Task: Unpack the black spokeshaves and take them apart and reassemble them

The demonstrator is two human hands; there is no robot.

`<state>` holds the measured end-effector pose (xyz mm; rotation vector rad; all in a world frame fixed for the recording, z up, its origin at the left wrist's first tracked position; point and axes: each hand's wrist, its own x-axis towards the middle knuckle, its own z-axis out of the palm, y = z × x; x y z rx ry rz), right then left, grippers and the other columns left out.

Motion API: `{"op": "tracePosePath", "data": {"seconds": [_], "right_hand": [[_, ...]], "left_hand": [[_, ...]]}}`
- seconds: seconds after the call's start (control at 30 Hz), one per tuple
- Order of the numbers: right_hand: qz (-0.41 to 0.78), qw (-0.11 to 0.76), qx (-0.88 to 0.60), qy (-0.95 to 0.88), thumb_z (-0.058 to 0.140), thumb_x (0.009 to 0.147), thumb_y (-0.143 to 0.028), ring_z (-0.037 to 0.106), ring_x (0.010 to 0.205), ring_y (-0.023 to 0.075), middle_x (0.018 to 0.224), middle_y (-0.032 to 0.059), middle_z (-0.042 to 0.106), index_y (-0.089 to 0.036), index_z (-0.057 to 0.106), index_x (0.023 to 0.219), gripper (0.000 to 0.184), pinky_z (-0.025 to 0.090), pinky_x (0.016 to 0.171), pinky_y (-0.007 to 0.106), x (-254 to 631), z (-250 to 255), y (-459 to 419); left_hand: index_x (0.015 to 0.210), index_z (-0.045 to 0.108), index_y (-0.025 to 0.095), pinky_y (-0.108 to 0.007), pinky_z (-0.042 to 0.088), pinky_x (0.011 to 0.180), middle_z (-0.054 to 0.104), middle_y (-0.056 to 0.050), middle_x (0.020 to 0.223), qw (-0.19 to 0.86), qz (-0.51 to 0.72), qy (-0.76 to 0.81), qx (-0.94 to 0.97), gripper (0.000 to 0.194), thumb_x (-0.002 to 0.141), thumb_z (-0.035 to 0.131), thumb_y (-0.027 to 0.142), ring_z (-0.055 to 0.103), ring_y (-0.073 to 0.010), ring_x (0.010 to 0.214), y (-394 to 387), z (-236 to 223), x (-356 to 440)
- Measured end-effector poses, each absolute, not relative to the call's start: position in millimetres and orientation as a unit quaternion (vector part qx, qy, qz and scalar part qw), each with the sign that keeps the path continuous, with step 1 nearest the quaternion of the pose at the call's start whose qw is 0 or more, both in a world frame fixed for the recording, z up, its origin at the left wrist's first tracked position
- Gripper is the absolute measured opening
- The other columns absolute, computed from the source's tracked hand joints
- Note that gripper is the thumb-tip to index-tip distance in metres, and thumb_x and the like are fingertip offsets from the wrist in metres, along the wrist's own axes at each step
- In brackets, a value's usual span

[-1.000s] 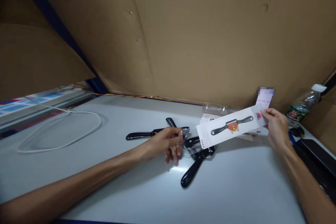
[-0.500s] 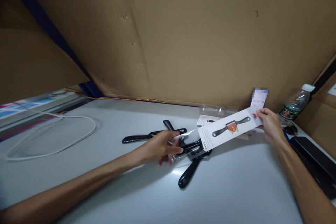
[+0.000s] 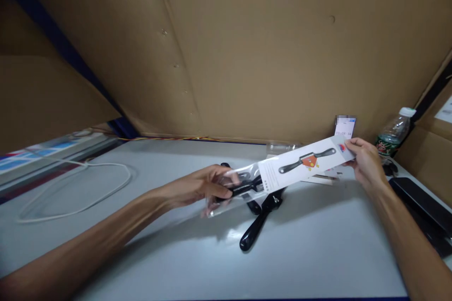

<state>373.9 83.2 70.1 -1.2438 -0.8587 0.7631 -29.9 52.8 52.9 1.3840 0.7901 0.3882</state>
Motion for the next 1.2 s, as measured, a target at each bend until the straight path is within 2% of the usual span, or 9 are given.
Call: {"op": "tracePosePath", "data": {"seconds": [0.2, 0.37, 0.5, 0.6, 0.73, 0.8, 0.93, 1.07, 1.2], "right_hand": [[0.222, 0.755, -0.556, -0.268, 0.065, 0.067, -0.009, 0.047, 0.05, 0.0113, 0.062, -0.0009, 0.053, -0.017, 0.057, 0.063, 0.012, 0.03, 0.036, 0.021, 417.5, 92.9, 79.8], [0.202, 0.78, -0.544, -0.233, 0.061, 0.069, -0.007, 0.048, 0.05, 0.0126, 0.063, 0.0001, 0.054, -0.019, 0.055, 0.062, 0.016, 0.031, 0.037, 0.022, 424.3, 89.0, 82.6], [0.225, 0.769, -0.54, -0.257, 0.066, 0.067, -0.009, 0.048, 0.05, 0.0134, 0.062, 0.0006, 0.055, -0.019, 0.058, 0.062, 0.013, 0.032, 0.036, 0.022, 411.2, 82.9, 85.6], [0.235, 0.762, -0.534, -0.281, 0.068, 0.067, -0.011, 0.048, 0.05, 0.0136, 0.063, 0.0014, 0.056, -0.019, 0.06, 0.062, 0.012, 0.032, 0.035, 0.022, 402.1, 82.0, 85.0], [0.231, 0.758, -0.54, -0.285, 0.07, 0.066, -0.013, 0.047, 0.048, 0.0135, 0.062, 0.0011, 0.055, -0.02, 0.061, 0.063, 0.012, 0.03, 0.034, 0.022, 395.4, 80.3, 85.4], [0.231, 0.753, -0.544, -0.287, 0.072, 0.066, -0.016, 0.047, 0.047, 0.0134, 0.061, 0.001, 0.055, -0.02, 0.06, 0.063, 0.012, 0.03, 0.035, 0.023, 394.0, 78.0, 86.8], [0.229, 0.752, -0.537, -0.306, 0.073, 0.063, -0.018, 0.047, 0.046, 0.0134, 0.062, 0.0017, 0.056, -0.021, 0.062, 0.062, 0.011, 0.029, 0.035, 0.024, 393.8, 74.1, 88.6], [0.23, 0.751, -0.533, -0.315, 0.07, 0.063, -0.017, 0.046, 0.045, 0.0137, 0.059, 0.0021, 0.055, -0.021, 0.062, 0.061, 0.01, 0.027, 0.034, 0.025, 394.2, 74.1, 88.0], [0.239, 0.744, -0.532, -0.327, 0.071, 0.062, -0.019, 0.046, 0.044, 0.0144, 0.059, 0.0031, 0.057, -0.022, 0.063, 0.061, 0.009, 0.027, 0.032, 0.025, 390.1, 71.8, 87.9]], "left_hand": [[0.082, 0.061, 0.018, -0.019, 0.035, 0.032, 0.069, 0.0, 0.06, 0.635, 0.197, 0.396, 0.633, 0.036, 0.063, 0.085, 0.036, 0.051, -0.0095, 0.035, 75.5, 74.1, -78.5], [0.079, 0.062, 0.018, -0.022, 0.041, 0.039, 0.068, -0.001, 0.063, 0.528, 0.243, 0.477, 0.659, 0.034, 0.065, 0.085, 0.04, 0.05, -0.0098, 0.041, 78.7, 91.5, -129.2], [0.09, 0.063, 0.017, -0.025, 0.046, 0.046, 0.07, -0.004, 0.07, 0.432, 0.222, 0.52, 0.703, 0.038, 0.073, 0.077, 0.048, 0.058, -0.0142, 0.049, 79.1, 91.6, -157.8], [0.093, 0.062, 0.017, -0.025, 0.048, 0.049, 0.07, -0.004, 0.07, 0.304, 0.203, 0.551, 0.751, 0.033, 0.08, 0.066, 0.046, 0.062, -0.0158, 0.049, 84.3, 81.9, -162.8], [0.085, 0.064, 0.018, -0.024, 0.049, 0.058, 0.071, -0.005, 0.072, 0.104, 0.182, 0.575, 0.791, 0.016, 0.086, 0.056, 0.031, 0.067, -0.0173, 0.058, 88.8, 61.9, -157.5], [0.093, 0.067, 0.019, -0.026, 0.051, 0.069, 0.074, -0.009, 0.083, 0.047, 0.176, 0.577, 0.796, 0.017, 0.088, 0.052, 0.024, 0.071, -0.022, 0.076, 87.4, 50.4, -156.3], [0.117, 0.067, 0.019, -0.036, 0.053, 0.087, 0.073, -0.015, 0.11, -0.035, 0.128, 0.564, 0.815, 0.038, 0.086, 0.048, 0.011, 0.069, -0.0291, 0.104, 80.2, 26.7, -160.2], [0.133, 0.061, 0.019, -0.037, 0.055, 0.089, 0.069, -0.016, 0.123, -0.08, 0.081, 0.552, 0.826, 0.046, 0.09, 0.045, 0.009, 0.066, -0.0285, 0.113, 74.6, 10.3, -165.0], [0.139, 0.057, 0.021, -0.034, 0.055, 0.084, 0.067, -0.016, 0.121, -0.105, 0.047, 0.538, 0.835, 0.043, 0.098, 0.042, 0.017, 0.065, -0.0278, 0.11, 73.3, 6.4, -166.1]]}}
